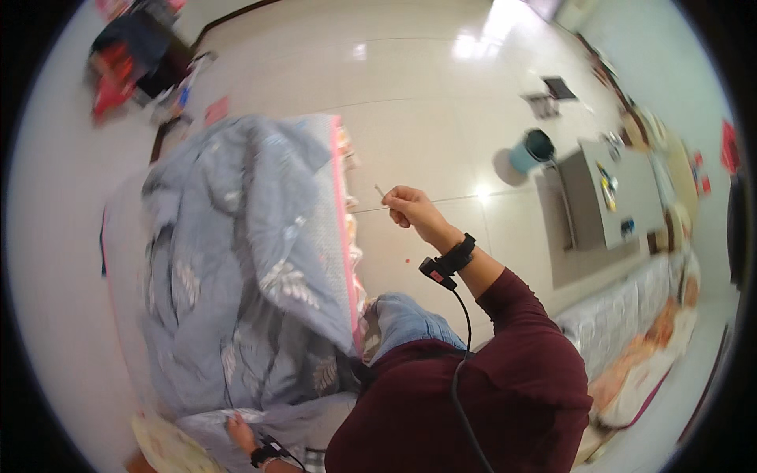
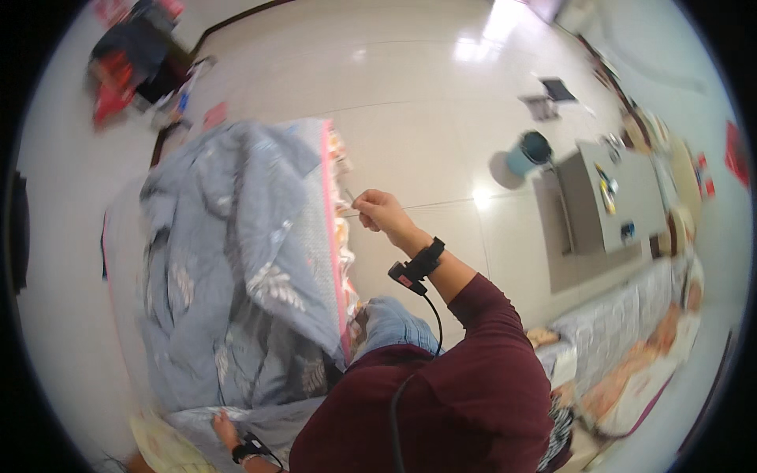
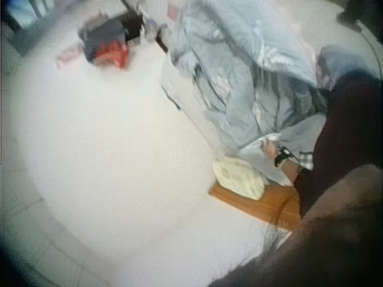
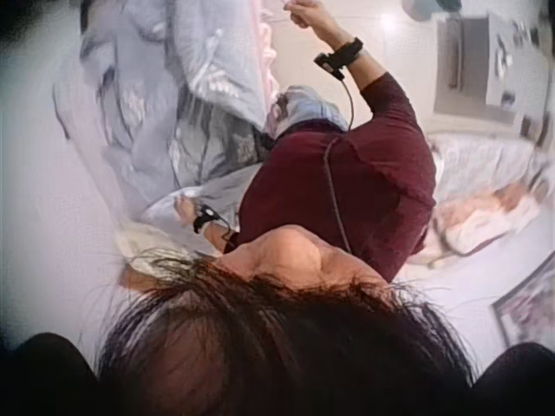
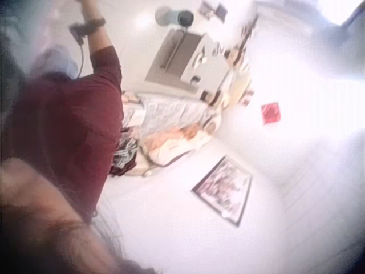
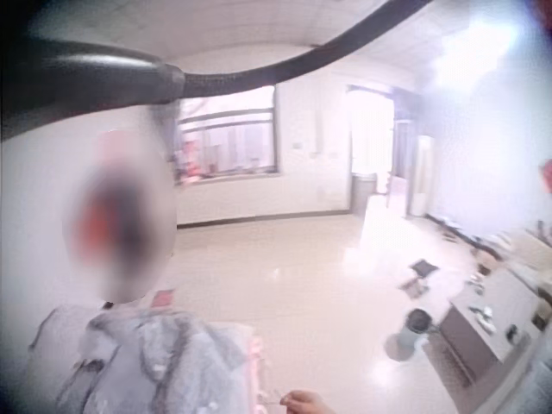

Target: The person folds a yellow patterned blanket and a grey comforter on a bed. They smooth and align the edges, fold each item in half multiple times, and place the folded yellow blanket on the bed before continuing to fold the grey comforter.

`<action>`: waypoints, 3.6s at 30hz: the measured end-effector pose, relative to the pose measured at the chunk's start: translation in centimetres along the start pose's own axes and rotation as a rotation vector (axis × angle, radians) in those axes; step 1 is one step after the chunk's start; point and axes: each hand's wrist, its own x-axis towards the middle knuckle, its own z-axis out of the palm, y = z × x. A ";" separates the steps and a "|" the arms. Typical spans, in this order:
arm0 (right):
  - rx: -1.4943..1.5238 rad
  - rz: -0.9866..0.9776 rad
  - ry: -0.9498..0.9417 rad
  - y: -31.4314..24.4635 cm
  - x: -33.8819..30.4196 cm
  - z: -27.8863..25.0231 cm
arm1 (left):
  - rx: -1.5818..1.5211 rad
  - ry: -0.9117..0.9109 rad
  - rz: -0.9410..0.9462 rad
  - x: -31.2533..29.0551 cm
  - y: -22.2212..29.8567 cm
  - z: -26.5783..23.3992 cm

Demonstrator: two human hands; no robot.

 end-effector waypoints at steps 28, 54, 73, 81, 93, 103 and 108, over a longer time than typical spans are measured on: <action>0.539 -0.088 1.339 11.8 -41.5 -57.0 | -0.041 -0.664 0.423 -13.9 42.3 18.8; 0.397 0.306 0.982 12.2 -35.8 -75.1 | -0.933 -0.652 -0.416 -26.9 46.7 22.7; -0.392 0.671 -0.071 18.2 -15.5 -30.0 | -1.482 0.075 -1.133 -42.1 0.4 25.1; -0.526 0.711 -0.328 15.5 -6.3 -15.9 | -0.940 0.048 -0.411 -30.9 2.5 17.1; -0.690 0.783 -0.539 18.4 8.5 3.0 | -0.557 0.162 -0.647 -20.3 5.5 16.5; -0.651 0.744 -0.412 22.4 10.5 19.5 | -0.555 0.546 -0.502 -3.4 3.1 18.5; -0.927 0.634 -0.546 25.4 8.2 23.2 | -0.518 0.190 -0.590 0.2 2.0 20.3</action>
